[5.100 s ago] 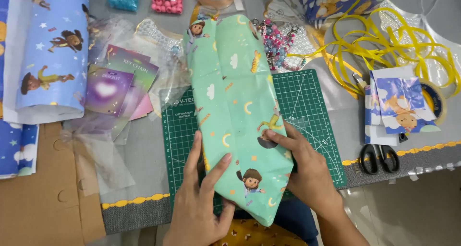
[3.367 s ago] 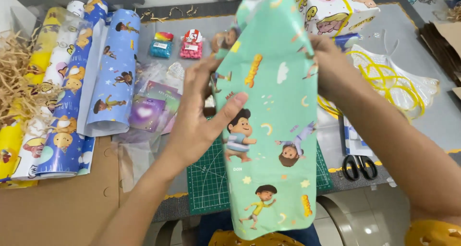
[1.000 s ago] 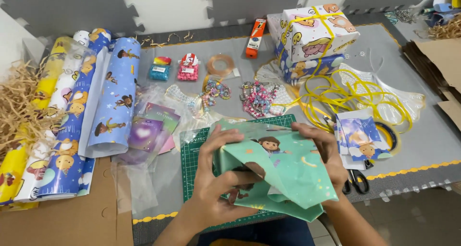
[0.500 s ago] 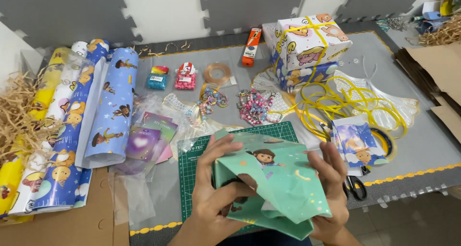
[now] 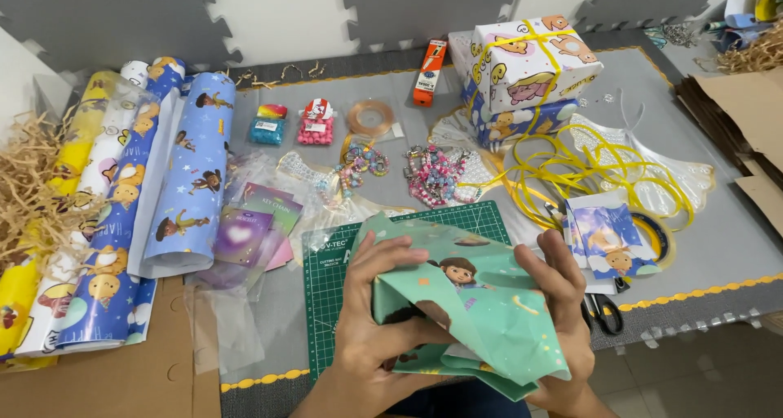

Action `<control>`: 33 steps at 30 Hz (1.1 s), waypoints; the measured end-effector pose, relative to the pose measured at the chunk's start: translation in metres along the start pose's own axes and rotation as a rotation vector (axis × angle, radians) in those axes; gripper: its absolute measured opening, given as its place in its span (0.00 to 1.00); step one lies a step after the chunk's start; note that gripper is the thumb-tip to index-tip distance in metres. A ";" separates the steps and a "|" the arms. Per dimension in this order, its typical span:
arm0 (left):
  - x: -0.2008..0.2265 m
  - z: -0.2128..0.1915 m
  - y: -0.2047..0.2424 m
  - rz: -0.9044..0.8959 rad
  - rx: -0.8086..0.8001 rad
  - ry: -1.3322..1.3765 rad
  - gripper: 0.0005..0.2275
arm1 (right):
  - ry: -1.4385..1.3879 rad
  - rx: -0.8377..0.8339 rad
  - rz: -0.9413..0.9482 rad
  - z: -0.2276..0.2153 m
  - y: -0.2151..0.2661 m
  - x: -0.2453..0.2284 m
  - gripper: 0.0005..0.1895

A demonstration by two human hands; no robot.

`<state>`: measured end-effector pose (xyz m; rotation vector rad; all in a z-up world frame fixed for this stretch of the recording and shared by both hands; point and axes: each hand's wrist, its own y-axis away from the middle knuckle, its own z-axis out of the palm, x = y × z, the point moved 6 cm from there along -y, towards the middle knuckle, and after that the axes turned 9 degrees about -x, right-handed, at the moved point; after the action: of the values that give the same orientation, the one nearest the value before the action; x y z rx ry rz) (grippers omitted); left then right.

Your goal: Folding patterned paper to wrap a small box on a workshop table.

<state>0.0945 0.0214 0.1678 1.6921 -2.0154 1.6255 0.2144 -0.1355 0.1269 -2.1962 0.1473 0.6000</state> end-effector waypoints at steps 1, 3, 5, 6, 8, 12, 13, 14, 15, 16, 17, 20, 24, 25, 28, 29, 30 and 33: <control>0.000 0.000 0.000 -0.002 -0.001 0.002 0.11 | 0.000 -0.001 0.003 0.002 0.014 0.010 0.21; 0.001 0.003 0.002 -0.003 -0.017 0.003 0.11 | -0.231 0.077 0.378 0.005 0.051 0.052 0.26; 0.002 0.004 0.004 -0.022 -0.012 0.012 0.11 | -0.176 0.042 0.274 0.004 0.061 0.055 0.26; 0.001 0.004 0.004 -0.032 -0.006 0.015 0.11 | -0.121 0.012 0.162 0.004 0.063 0.054 0.25; 0.002 0.005 0.004 -0.016 -0.006 0.015 0.12 | -0.054 0.063 0.033 -0.004 0.033 0.020 0.13; 0.001 0.009 0.005 -0.059 -0.092 0.022 0.07 | 0.075 0.184 -0.119 -0.016 0.027 -0.004 0.16; 0.002 0.010 0.005 -0.058 -0.093 0.024 0.07 | 0.077 0.185 -0.118 0.000 0.046 0.023 0.16; 0.004 0.010 0.005 -0.049 -0.062 0.020 0.08 | 0.094 0.403 0.059 0.003 0.070 0.060 0.03; 0.006 0.009 0.005 -0.041 -0.031 0.017 0.09 | 0.110 0.621 0.239 0.008 0.098 0.095 0.22; 0.006 0.010 0.004 -0.040 -0.032 0.018 0.09 | 0.111 0.621 0.240 0.013 0.081 0.072 0.22; 0.008 0.013 0.003 -0.030 -0.047 0.012 0.05 | 0.130 0.740 0.110 0.013 0.067 0.041 0.05; 0.004 0.012 0.003 0.023 -0.047 -0.017 0.02 | 0.238 0.671 -0.188 -0.005 0.021 -0.013 0.15; -0.001 0.015 0.008 0.001 -0.086 0.005 0.04 | 0.287 0.533 -0.219 -0.010 0.014 -0.029 0.21; 0.000 0.014 0.006 0.002 -0.087 0.009 0.04 | 0.291 0.532 -0.217 -0.006 0.026 -0.014 0.21; -0.001 0.012 0.003 -0.018 -0.141 0.002 0.08 | 0.364 0.447 -0.050 0.005 0.028 0.011 0.34; -0.001 0.011 0.004 0.000 -0.109 0.000 0.08 | 0.334 0.538 -0.176 0.001 0.017 -0.009 0.23; -0.001 0.010 0.006 0.018 -0.078 -0.001 0.07 | 0.304 0.631 -0.299 -0.003 0.008 -0.028 0.25; -0.008 0.009 0.008 0.040 0.111 -0.026 0.03 | 0.290 0.740 -0.242 -0.015 0.024 -0.015 0.34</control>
<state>0.0963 0.0192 0.1536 1.7278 -2.0190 1.7688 0.1997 -0.1643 0.1249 -1.5305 0.2120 0.0562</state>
